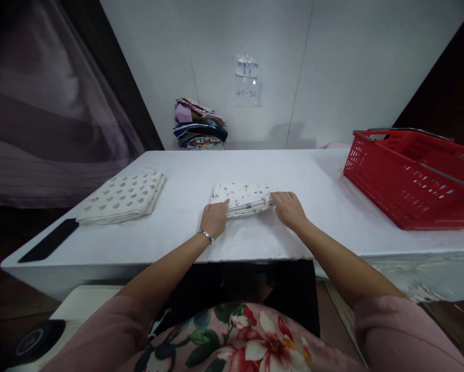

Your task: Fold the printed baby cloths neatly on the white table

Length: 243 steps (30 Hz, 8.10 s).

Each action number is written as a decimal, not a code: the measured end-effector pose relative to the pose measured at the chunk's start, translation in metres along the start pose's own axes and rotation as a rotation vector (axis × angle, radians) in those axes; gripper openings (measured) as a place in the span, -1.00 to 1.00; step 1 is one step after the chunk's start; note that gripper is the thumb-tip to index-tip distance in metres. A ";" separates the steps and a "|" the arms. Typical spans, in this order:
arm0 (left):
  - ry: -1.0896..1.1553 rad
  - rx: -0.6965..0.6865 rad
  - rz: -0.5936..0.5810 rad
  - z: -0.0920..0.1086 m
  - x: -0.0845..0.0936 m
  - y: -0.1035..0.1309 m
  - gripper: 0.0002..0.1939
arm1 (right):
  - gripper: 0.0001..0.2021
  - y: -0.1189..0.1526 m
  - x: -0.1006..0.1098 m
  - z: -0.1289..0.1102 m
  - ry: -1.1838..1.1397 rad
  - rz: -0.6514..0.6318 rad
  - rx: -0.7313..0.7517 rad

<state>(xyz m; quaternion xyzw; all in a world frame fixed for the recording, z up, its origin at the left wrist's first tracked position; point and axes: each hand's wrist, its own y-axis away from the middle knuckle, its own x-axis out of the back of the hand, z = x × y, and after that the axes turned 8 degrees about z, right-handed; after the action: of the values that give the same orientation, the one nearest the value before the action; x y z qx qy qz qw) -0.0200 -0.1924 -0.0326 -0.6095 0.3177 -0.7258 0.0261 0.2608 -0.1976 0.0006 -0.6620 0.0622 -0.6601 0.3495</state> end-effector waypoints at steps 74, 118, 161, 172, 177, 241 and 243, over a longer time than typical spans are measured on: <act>0.273 0.278 -0.297 -0.065 -0.073 -0.116 -0.63 | -0.64 -0.062 -0.129 0.045 -0.429 -0.131 -0.787; 0.213 0.751 -0.088 -0.071 -0.053 -0.075 -0.71 | -0.37 -0.041 -0.101 -0.018 -0.243 -0.389 -0.163; 0.071 0.617 -0.288 -0.079 -0.052 -0.096 -0.59 | -0.40 -0.042 -0.098 -0.019 -0.251 -0.378 -0.172; 0.051 0.401 -0.186 -0.043 -0.029 -0.084 -0.60 | -0.40 -0.041 -0.105 -0.017 -0.245 -0.363 -0.157; 0.092 0.261 -0.361 -0.025 -0.042 -0.068 -0.27 | -0.40 -0.041 -0.108 -0.018 -0.240 -0.358 -0.162; 0.366 0.418 -0.316 -0.043 -0.049 -0.073 -0.41 | -0.35 -0.034 -0.092 -0.012 -0.173 -0.497 -0.278; 0.387 0.450 -0.288 -0.050 -0.041 -0.068 -0.49 | -0.34 -0.034 -0.091 -0.013 -0.169 -0.495 -0.275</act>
<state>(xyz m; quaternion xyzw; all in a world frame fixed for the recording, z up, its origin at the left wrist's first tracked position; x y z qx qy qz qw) -0.0312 -0.0994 -0.0379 -0.4781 0.0590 -0.8763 -0.0036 0.2253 -0.1277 -0.0577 -0.7510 -0.0417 -0.6530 0.0885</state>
